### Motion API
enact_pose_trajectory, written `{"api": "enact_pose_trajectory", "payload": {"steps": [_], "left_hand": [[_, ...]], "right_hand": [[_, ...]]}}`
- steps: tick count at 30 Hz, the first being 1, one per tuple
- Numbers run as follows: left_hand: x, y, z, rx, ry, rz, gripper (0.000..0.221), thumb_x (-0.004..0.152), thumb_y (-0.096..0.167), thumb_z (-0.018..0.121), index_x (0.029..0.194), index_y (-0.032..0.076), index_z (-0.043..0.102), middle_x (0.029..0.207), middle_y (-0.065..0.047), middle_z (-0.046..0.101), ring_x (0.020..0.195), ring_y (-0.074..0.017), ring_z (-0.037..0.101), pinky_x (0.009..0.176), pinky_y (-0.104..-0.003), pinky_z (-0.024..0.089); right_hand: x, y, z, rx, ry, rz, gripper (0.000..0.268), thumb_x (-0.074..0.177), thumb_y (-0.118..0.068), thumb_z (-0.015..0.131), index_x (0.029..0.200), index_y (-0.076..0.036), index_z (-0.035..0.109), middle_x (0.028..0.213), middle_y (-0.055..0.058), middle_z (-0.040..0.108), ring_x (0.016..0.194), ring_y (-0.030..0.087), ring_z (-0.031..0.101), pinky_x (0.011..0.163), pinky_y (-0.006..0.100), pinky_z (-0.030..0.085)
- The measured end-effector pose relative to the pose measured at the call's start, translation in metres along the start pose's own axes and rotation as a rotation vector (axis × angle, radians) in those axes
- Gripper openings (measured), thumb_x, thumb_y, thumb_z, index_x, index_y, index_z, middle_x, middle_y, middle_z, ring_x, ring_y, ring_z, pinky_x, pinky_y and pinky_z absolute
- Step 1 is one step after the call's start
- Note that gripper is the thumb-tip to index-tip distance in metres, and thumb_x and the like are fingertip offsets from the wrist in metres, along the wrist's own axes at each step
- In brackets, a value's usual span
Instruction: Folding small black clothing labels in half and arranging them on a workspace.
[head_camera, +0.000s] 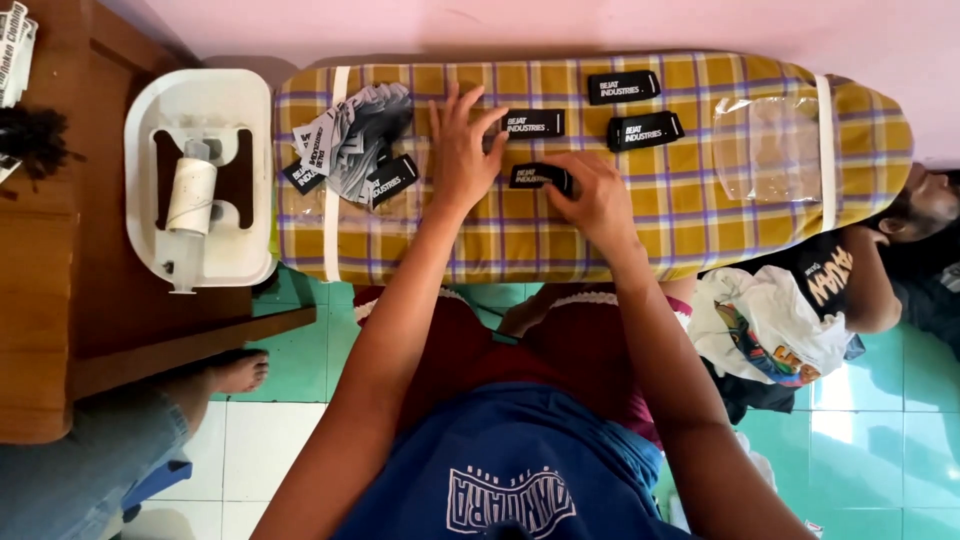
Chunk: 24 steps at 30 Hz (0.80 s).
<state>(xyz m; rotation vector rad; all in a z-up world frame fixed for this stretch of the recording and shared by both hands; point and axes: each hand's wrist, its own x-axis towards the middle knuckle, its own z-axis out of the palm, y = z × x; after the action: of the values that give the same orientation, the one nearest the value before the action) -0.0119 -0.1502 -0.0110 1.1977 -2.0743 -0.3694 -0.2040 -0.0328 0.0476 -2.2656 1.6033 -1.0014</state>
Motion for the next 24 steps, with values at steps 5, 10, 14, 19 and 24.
{"api": "enact_pose_trajectory", "payload": {"steps": [5, 10, 14, 19, 24], "left_hand": [[0.001, 0.003, -0.004, 0.054, -0.021, 0.02, 0.027, 0.097, 0.023, 0.074, 0.123, 0.018, 0.072, 0.145, -0.01, 0.056, 0.146, -0.0381, 0.04, 0.123, -0.069, 0.012], [0.002, 0.003, -0.003, 0.049, -0.024, 0.01, 0.032, 0.092, 0.018, 0.079, 0.123, 0.02, 0.07, 0.147, -0.01, 0.056, 0.146, -0.0383, 0.04, 0.123, -0.069, 0.013], [0.001, 0.002, 0.001, 0.076, -0.025, 0.011, 0.03, 0.093, 0.02, 0.078, 0.121, 0.017, 0.069, 0.146, -0.011, 0.057, 0.146, -0.0388, 0.041, 0.124, -0.067, 0.015], [-0.002, 0.001, -0.001, 0.07, -0.043, 0.013, 0.029, 0.096, 0.016, 0.073, 0.124, 0.017, 0.068, 0.146, -0.01, 0.056, 0.146, -0.0388, 0.04, 0.123, -0.069, 0.017], [-0.001, -0.002, 0.003, -0.022, -0.002, -0.036, 0.018, 0.101, 0.007, 0.062, 0.118, 0.012, 0.067, 0.142, -0.007, 0.06, 0.145, -0.036, 0.044, 0.125, -0.065, 0.016]], "right_hand": [[0.027, 0.004, 0.006, -0.033, 0.079, -0.02, 0.03, 0.09, 0.0, 0.081, 0.119, -0.004, 0.072, 0.11, 0.011, 0.076, 0.101, 0.027, 0.071, 0.085, 0.037, 0.06], [0.055, 0.025, 0.017, 0.121, 0.157, 0.01, 0.022, 0.092, 0.005, 0.078, 0.113, 0.002, 0.074, 0.107, 0.016, 0.077, 0.097, 0.027, 0.075, 0.09, 0.036, 0.063], [0.056, 0.051, 0.044, -0.132, 0.145, 0.065, 0.025, 0.092, -0.015, 0.081, 0.117, -0.013, 0.078, 0.121, 0.0, 0.073, 0.115, 0.027, 0.061, 0.092, 0.044, 0.042], [0.05, 0.05, 0.049, -0.245, 0.176, -0.039, 0.017, 0.096, -0.019, 0.081, 0.112, -0.014, 0.079, 0.119, 0.002, 0.076, 0.118, 0.026, 0.062, 0.089, 0.043, 0.043], [0.052, 0.046, 0.044, -0.199, 0.133, -0.046, 0.022, 0.091, -0.026, 0.084, 0.108, -0.011, 0.079, 0.12, 0.003, 0.073, 0.117, 0.026, 0.061, 0.088, 0.043, 0.042]]}}
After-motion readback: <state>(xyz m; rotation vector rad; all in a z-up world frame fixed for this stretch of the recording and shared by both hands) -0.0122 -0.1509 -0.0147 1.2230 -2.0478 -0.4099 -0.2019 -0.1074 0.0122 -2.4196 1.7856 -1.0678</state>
